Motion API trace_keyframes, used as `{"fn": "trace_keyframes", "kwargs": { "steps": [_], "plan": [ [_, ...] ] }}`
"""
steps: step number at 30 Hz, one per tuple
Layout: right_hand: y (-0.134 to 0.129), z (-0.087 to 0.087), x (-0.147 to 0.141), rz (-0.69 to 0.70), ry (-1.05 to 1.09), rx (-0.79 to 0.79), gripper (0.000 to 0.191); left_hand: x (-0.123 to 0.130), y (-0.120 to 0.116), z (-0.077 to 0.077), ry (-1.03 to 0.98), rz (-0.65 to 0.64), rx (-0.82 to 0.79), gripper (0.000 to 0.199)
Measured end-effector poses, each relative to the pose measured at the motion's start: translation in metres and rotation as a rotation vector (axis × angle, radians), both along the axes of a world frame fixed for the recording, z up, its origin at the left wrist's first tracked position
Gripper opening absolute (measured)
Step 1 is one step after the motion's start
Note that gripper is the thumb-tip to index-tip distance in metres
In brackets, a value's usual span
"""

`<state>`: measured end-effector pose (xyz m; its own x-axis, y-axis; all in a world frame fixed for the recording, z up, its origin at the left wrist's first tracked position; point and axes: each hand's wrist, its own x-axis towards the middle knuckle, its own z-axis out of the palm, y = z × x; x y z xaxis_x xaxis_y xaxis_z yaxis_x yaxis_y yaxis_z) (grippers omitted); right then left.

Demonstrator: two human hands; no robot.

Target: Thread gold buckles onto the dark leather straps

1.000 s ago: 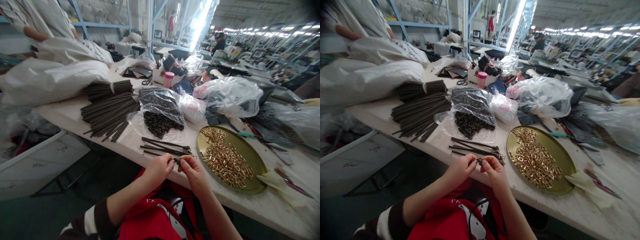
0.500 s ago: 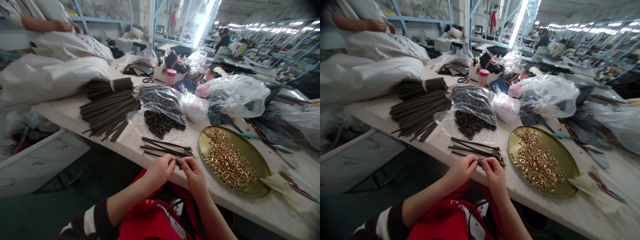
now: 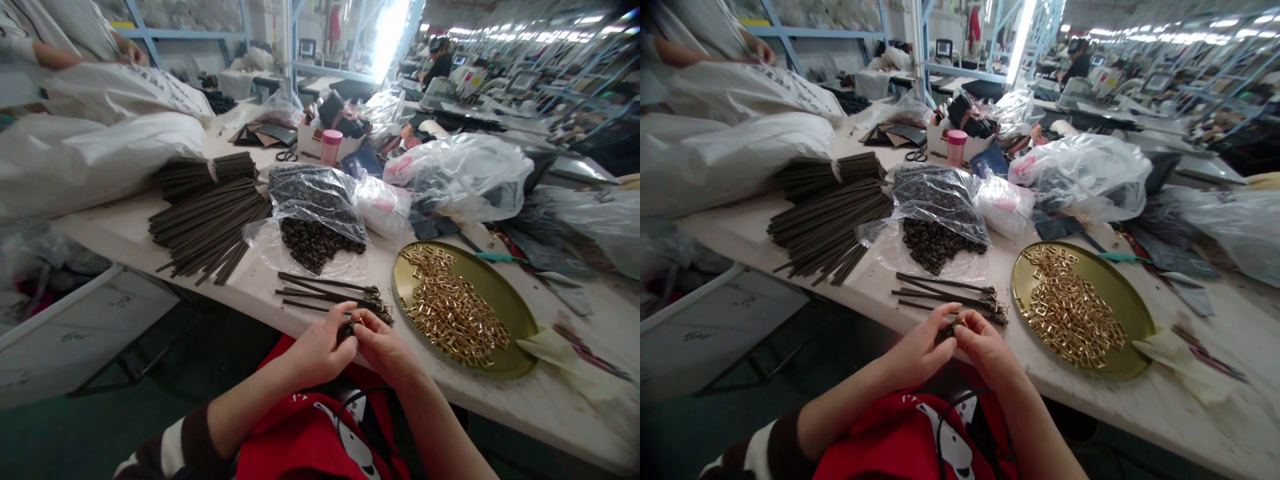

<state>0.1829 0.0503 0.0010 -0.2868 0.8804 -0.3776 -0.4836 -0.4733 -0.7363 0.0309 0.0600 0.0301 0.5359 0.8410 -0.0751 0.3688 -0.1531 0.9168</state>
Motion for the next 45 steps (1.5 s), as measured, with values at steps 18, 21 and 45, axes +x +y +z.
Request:
{"fn": "trace_keyframes", "kwargs": {
  "steps": [18, 21, 45],
  "plan": [
    [-0.011, 0.004, 0.008, 0.123, -0.215, 0.153, 0.024, -0.014, -0.006, -0.001, -0.031, -0.067, -0.017, 0.055],
    [-0.011, 0.007, 0.006, 0.187, -0.177, 0.149, 0.021, -0.016, -0.008, 0.002, -0.002, -0.077, -0.044, 0.056],
    [-0.022, 0.021, 0.024, 0.139, -0.12, 0.111, 0.022, -0.004, -0.007, 0.017, 0.02, -0.2, -0.127, 0.054]
  ]
}}
